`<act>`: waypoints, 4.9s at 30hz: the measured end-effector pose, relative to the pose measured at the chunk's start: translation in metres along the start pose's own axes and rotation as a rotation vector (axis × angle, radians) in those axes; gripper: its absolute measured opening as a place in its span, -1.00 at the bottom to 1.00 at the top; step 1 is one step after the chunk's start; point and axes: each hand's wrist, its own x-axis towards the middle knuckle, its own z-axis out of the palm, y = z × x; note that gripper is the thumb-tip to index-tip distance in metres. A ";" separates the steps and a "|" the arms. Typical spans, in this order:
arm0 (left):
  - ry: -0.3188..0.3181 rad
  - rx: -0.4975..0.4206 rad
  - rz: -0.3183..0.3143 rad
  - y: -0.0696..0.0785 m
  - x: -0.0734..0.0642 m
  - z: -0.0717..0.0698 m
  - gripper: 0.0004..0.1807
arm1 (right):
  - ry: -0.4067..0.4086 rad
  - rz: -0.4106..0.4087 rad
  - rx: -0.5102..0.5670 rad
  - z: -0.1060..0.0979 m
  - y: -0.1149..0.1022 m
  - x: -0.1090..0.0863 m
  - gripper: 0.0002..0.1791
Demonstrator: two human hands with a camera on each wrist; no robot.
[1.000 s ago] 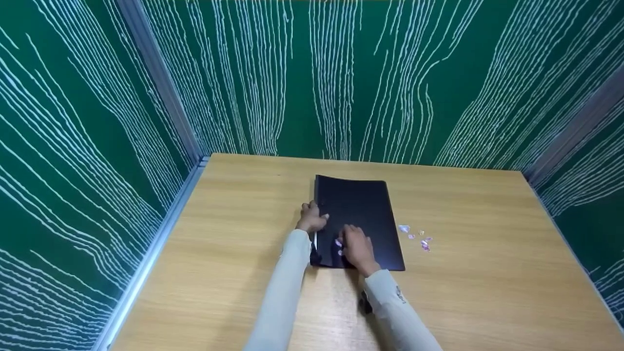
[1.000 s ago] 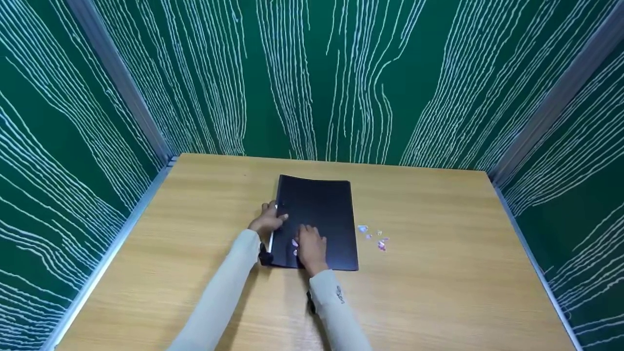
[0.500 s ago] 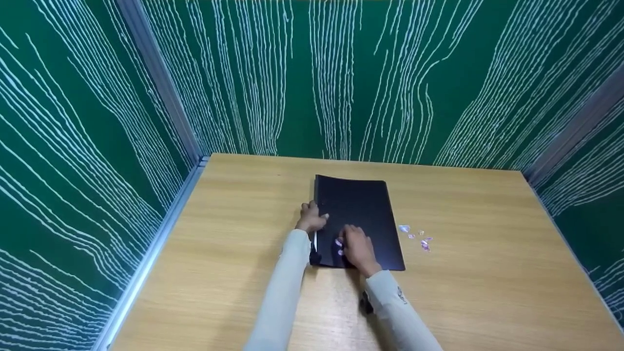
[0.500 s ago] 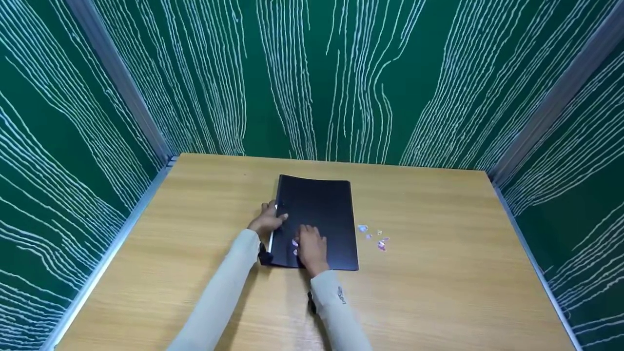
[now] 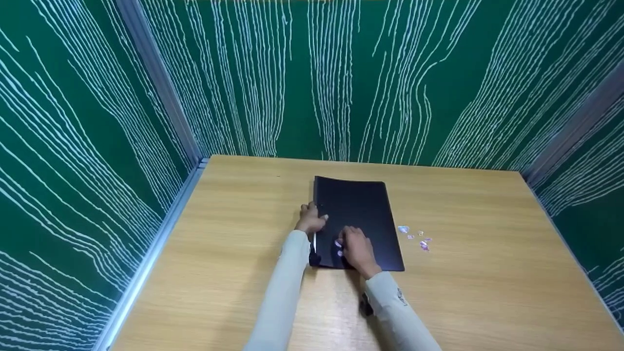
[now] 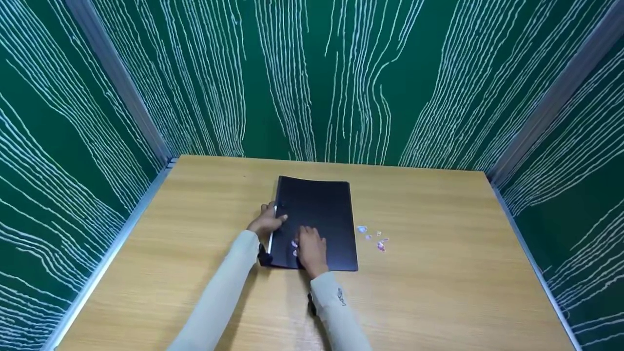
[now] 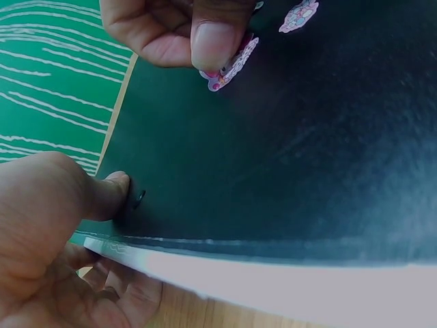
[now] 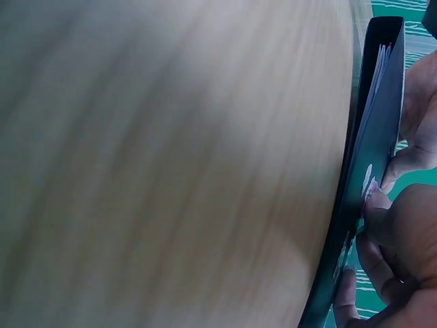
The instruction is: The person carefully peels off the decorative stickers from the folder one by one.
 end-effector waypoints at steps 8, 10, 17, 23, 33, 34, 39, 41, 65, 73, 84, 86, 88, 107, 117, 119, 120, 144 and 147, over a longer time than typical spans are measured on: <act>-0.016 -0.026 -0.020 -0.002 0.002 0.002 -0.21 | -0.013 0.010 0.019 0.001 0.001 -0.001 -0.88; -0.016 -0.042 -0.021 -0.002 0.003 0.001 -0.21 | 0.001 -0.002 0.020 0.001 0.001 -0.001 -0.88; -0.032 -0.063 -0.033 -0.003 0.006 -0.001 -0.20 | 0.018 -0.028 0.028 -0.001 0.000 -0.002 -0.88; -0.020 -0.024 -0.015 -0.004 0.005 -0.001 -0.19 | 0.039 -0.044 0.042 -0.001 0.001 -0.005 -0.87; -0.018 -0.013 0.005 -0.005 0.004 -0.001 -0.20 | 0.057 -0.059 0.065 0.001 0.005 -0.006 -0.89; -0.020 -0.012 0.002 -0.005 0.004 -0.001 -0.20 | 0.060 -0.064 0.063 0.002 0.005 -0.006 -0.89; -0.026 -0.024 -0.006 -0.005 0.005 0.000 -0.20 | 0.051 -0.056 0.063 0.002 0.005 -0.006 -0.89; -0.023 -0.027 -0.010 -0.005 0.004 0.000 -0.20 | 0.040 -0.041 0.070 0.001 0.005 -0.006 -0.90; -0.036 -0.041 -0.014 -0.007 0.003 -0.001 -0.20 | 0.020 -0.052 0.094 0.000 0.004 -0.011 -0.90; -0.041 -0.052 -0.001 -0.003 0.002 -0.003 -0.21 | 0.016 -0.056 0.100 -0.003 0.005 -0.012 -0.90; -0.054 -0.069 -0.002 -0.005 0.001 -0.003 -0.21 | 0.007 -0.068 0.138 -0.007 0.006 -0.015 -0.92; -0.053 -0.071 -0.007 -0.004 0.002 -0.003 -0.22 | -0.007 -0.045 0.151 -0.009 0.007 -0.015 -0.94; -0.053 -0.079 -0.009 -0.005 0.003 -0.002 -0.22 | -0.019 -0.016 0.154 -0.012 0.008 -0.014 -0.95; -0.024 -0.122 -0.009 -0.004 -0.001 -0.002 -0.23 | 0.064 0.076 0.077 -0.048 0.067 -0.015 -0.91; -0.037 -0.047 -0.027 -0.006 0.001 -0.003 -0.20 | 0.139 0.135 0.050 -0.058 0.096 -0.022 -0.88; -0.045 -0.069 -0.036 -0.006 0.002 -0.003 -0.19 | 0.141 0.172 0.054 -0.060 0.099 -0.022 -0.88; -0.049 -0.079 -0.039 -0.007 0.003 -0.002 -0.19 | 0.142 0.189 0.056 -0.061 0.100 -0.023 -0.88; -0.012 -0.083 0.007 -0.008 0.003 -0.004 -0.27 | 0.067 0.331 -0.027 -0.074 0.118 -0.028 -0.82; -0.014 -0.086 0.005 -0.008 0.003 -0.003 -0.27 | 0.064 0.348 -0.031 -0.073 0.116 -0.029 -0.83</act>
